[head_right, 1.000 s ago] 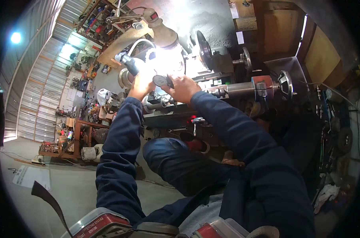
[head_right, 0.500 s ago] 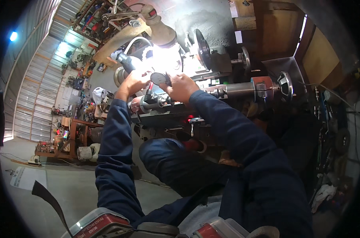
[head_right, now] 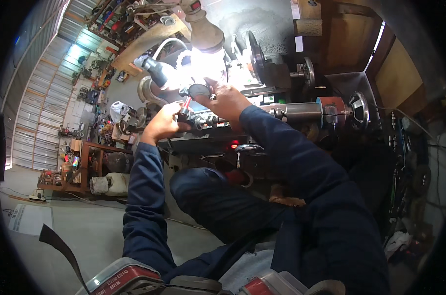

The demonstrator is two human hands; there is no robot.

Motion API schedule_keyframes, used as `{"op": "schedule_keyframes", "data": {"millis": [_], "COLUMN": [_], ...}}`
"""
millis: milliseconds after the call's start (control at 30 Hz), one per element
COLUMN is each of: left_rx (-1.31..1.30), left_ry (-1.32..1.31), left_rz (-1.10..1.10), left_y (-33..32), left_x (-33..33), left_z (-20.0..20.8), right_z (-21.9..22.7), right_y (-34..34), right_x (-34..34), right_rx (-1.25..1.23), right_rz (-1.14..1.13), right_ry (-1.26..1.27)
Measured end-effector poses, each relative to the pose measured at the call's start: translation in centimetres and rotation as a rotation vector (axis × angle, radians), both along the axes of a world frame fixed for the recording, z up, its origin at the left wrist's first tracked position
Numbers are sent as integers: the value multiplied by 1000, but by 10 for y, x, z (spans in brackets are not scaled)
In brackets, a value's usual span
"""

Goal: The person rotates a cylindrical metal part on a lathe and checks its alignment using a dial indicator, moving the gauge to different points on the part.

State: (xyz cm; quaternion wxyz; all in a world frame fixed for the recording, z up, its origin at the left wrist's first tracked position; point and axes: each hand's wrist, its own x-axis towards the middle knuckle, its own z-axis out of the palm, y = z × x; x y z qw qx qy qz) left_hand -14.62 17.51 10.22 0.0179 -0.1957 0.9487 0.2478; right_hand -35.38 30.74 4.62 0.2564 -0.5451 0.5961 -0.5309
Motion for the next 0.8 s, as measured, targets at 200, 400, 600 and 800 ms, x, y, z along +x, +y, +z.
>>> {"op": "schedule_keyframes", "data": {"millis": [200, 400, 600, 800], "left_rx": [-373, -190, 29, -557], "left_ry": [274, 204, 405, 779], "left_rz": [211, 229, 211, -31], "left_y": [25, 21, -23, -29], "left_x": [4, 10, -16, -52], "left_z": [-28, -20, -9, -36], "right_z": [-3, -4, -13, 0], "right_y": [-9, -8, -3, -1], "right_x": [-2, -1, -3, -5], "right_rx": [61, 99, -66, 79], "right_rz": [138, 272, 292, 336], "right_ry": [-40, -326, -461, -314]}}
